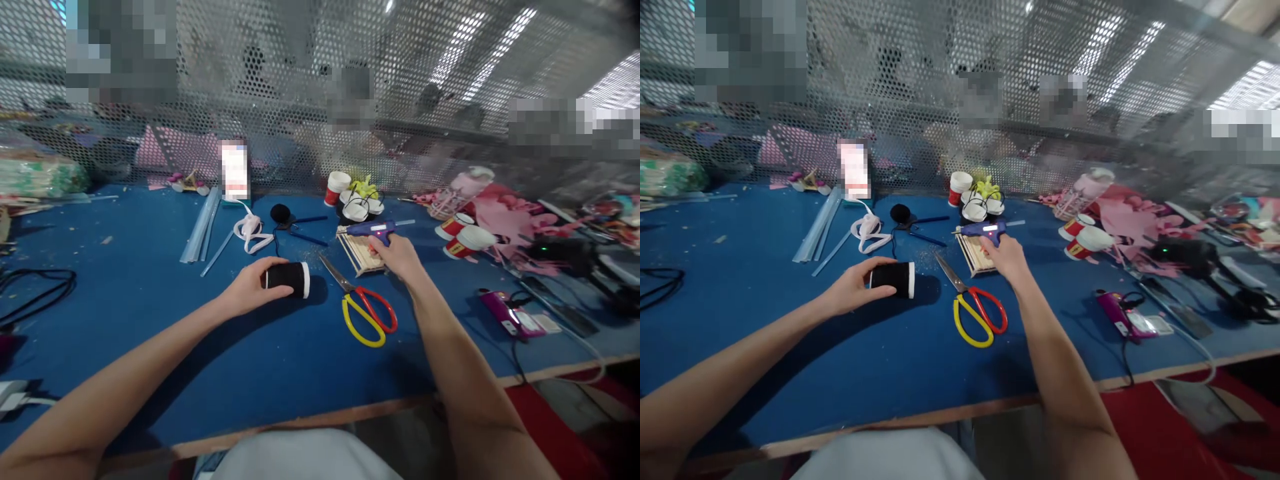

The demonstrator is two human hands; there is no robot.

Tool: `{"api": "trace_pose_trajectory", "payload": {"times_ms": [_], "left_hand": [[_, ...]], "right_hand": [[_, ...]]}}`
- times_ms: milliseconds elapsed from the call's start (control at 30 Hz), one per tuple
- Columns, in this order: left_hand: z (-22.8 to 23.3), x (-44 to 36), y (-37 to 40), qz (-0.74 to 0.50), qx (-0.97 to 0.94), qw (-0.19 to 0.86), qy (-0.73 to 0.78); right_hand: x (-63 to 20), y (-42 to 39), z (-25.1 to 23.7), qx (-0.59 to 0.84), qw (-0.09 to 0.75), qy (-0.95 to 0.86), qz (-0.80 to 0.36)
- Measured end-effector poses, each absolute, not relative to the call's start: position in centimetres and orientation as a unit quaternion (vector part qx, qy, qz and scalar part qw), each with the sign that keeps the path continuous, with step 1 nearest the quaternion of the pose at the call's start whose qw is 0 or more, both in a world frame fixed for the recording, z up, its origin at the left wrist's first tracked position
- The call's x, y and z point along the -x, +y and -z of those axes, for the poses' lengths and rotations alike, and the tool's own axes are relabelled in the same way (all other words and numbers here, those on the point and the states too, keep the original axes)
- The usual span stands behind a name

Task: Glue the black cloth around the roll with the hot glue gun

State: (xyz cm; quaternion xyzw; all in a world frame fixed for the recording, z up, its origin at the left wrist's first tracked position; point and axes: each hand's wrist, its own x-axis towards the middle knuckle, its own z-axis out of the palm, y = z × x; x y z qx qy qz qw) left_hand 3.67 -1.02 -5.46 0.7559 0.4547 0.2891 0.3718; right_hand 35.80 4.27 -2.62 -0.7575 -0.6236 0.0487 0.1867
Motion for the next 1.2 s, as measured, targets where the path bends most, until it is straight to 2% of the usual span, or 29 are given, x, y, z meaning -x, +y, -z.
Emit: {"api": "trace_pose_trajectory", "payload": {"times_ms": [200,333,367,433,500,567,700,833,1033,1200], "left_hand": [[4.7,-3.9,-1.7,-0.316,-0.783,0.315,0.433],[4.6,-4.1,-2.0,-0.322,-0.787,0.29,0.439],[4.7,-4.2,-2.0,-0.32,-0.791,0.284,0.437],[5.0,-4.2,-2.1,-0.315,-0.806,0.264,0.425],[5.3,-4.3,-2.2,-0.309,-0.828,0.234,0.406],[5.5,-4.4,-2.3,-0.304,-0.846,0.202,0.387],[5.7,-4.4,-2.3,-0.301,-0.856,0.18,0.379],[5.7,-4.6,-2.3,-0.315,-0.828,0.227,0.405],[5.6,-4.5,-2.1,-0.326,-0.735,0.398,0.441],[5.2,-4.7,-2.2,-0.3,-0.684,0.506,0.431]], "right_hand": [[-35.3,4.9,2.9,0.786,0.122,-0.606,0.023],[-33.0,3.1,1.4,0.751,0.144,-0.642,0.057],[-32.0,2.4,0.9,0.702,0.177,-0.689,0.036],[-29.6,1.0,0.0,0.571,0.242,-0.78,-0.085],[-27.2,-0.3,-0.5,0.474,0.229,-0.826,-0.203],[-25.3,-1.3,-0.6,0.447,0.201,-0.84,-0.233],[-23.7,-2.2,0.0,0.44,0.178,-0.857,-0.201],[-23.8,-2.1,0.3,0.442,0.187,-0.848,-0.225],[-24.8,-1.8,0.1,0.471,0.3,-0.758,-0.337],[-25.6,-1.3,-0.1,0.436,0.36,-0.709,-0.42]]}}
